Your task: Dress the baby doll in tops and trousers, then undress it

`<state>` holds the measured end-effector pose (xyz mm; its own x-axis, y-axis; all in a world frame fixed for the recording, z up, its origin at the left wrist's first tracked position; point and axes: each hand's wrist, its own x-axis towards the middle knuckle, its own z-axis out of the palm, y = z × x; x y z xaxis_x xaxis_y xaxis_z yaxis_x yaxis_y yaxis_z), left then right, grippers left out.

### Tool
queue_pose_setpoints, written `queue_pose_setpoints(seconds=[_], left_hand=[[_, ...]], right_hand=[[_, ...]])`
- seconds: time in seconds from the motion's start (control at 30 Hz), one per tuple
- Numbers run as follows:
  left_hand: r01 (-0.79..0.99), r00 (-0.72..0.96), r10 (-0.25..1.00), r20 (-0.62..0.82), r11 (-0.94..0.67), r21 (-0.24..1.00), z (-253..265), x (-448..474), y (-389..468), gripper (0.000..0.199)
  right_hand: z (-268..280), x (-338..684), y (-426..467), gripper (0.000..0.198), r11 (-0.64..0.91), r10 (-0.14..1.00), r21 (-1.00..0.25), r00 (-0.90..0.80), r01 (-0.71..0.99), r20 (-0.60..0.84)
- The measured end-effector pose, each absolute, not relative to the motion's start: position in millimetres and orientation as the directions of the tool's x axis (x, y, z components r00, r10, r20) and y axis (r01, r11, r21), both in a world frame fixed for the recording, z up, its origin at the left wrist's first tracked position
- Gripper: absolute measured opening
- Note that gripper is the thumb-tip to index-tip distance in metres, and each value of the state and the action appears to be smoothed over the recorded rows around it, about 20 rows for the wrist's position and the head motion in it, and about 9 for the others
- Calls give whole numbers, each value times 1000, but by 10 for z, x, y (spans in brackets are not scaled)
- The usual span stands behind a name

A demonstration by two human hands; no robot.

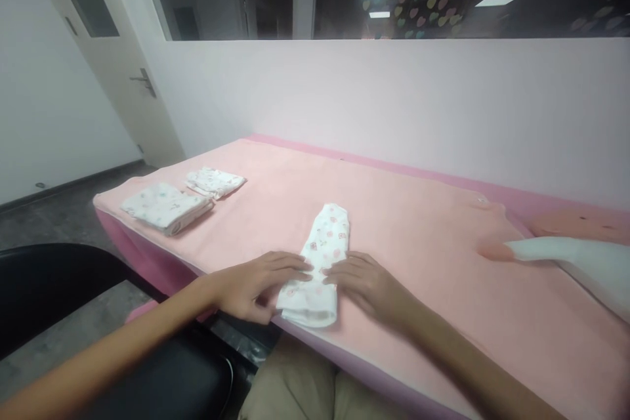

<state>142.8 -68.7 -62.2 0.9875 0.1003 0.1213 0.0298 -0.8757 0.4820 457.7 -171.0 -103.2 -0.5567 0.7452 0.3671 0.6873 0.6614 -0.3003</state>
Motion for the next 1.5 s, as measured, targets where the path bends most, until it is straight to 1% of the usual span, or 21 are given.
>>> queue_pose_setpoints(seconds=[0.07, 0.1, 0.17, 0.23, 0.3, 0.37, 0.4, 0.47, 0.57, 0.63, 0.77, 0.87, 0.93, 1.03, 1.1, 1.17, 1.23, 1.3, 1.37, 1.43, 1.5], left_hand=[[64, 981, 146, 130, -868, 492, -611, 1483, -684, 83], [96, 974, 185, 132, -861, 499, -607, 1520, -683, 76], [176, 950, 283, 135, -838, 516, -606, 1616, -671, 54], [236, 904, 390, 174, -795, 558, -619, 1747, -623, 36], [236, 837, 494, 238, -717, 656, -645, 1915, -520, 34], [207, 756, 602, 257, -593, 778, -677, 2109, -361, 40], [197, 725, 647, 236, -522, 830, -692, 2208, -267, 45], [196, 705, 692, 155, -400, 895, -721, 2389, -67, 54], [221, 720, 692, 51, -298, 929, -766, 2577, 185, 65], [238, 724, 690, 13, -267, 934, -800, 2639, 285, 70], [266, 726, 686, -45, -221, 938, -858, 2661, 351, 77], [311, 701, 713, -20, -280, 908, -874, 2639, 344, 71], [420, 638, 770, -1, -347, 839, -870, 2624, 335, 63], [619, 552, 833, 39, -441, 650, -849, 2616, 332, 57], [669, 563, 825, 54, -493, 556, -825, 2627, 341, 60], [670, 603, 797, 30, -527, 524, -792, 2649, 356, 63], [647, 652, 757, -37, -531, 547, -740, 2670, 375, 63], [590, 705, 694, -143, -463, 662, -661, 2674, 396, 59], [499, 762, 605, -232, -320, 805, -548, 2651, 417, 60], [389, 826, 515, -230, -223, 894, -404, 2604, 439, 63], [337, 858, 477, -190, -244, 909, -239, 2547, 460, 59]], right_hand=[[-1016, 4563, -1698, 36, 558, 828, -453, -433, 696, 355], [-997, 4549, -1690, 36, 487, 873, -539, -359, 688, 330], [-943, 4516, -1664, 40, 334, 942, -705, -222, 626, 250], [-883, 4487, -1620, 44, 209, 978, -822, -124, 529, 169], [-834, 4471, -1555, 47, 116, 993, -888, -41, 446, 110], [-804, 4470, -1474, 49, 68, 996, -932, 22, 355, 82], [-796, 4475, -1428, 49, 54, 997, -951, 42, 304, 69], [-790, 4492, -1323, 49, 22, 997, -979, 72, 202, 37], [-800, 4539, -1141, 52, -59, 987, -989, 154, 135, -38], [-821, 4590, -1013, 53, -95, 974, -983, 217, 160, -59], [-894, 4733, -813, 46, -125, 957, -927, 290, 352, -19], [-955, 4826, -767, 40, -159, 951, -844, 308, 513, 7], [-976, 4854, -780, 40, -179, 950, -782, 311, 597, 21], [-956, 4842, -828, 44, -179, 954, -692, 296, 700, 53], [-920, 4813, -852, 49, -176, 959, -644, 276, 745, 56], [-891, 4784, -849, 53, -175, 966, -626, 256, 760, 40], [-885, 4768, -818, 50, -153, 976, -677, 219, 719, 12], [-896, 4763, -772, 47, -96, 990, -787, 142, 609, -11], [-895, 4758, -741, 53, -46, 997, -895, 69, 443, -18], [-854, 4738, -737, 59, -46, 999, -958, 25, 282, -41], [-764, 4693, -744, 61, -71, 997, -980, 10, 186, -71]])
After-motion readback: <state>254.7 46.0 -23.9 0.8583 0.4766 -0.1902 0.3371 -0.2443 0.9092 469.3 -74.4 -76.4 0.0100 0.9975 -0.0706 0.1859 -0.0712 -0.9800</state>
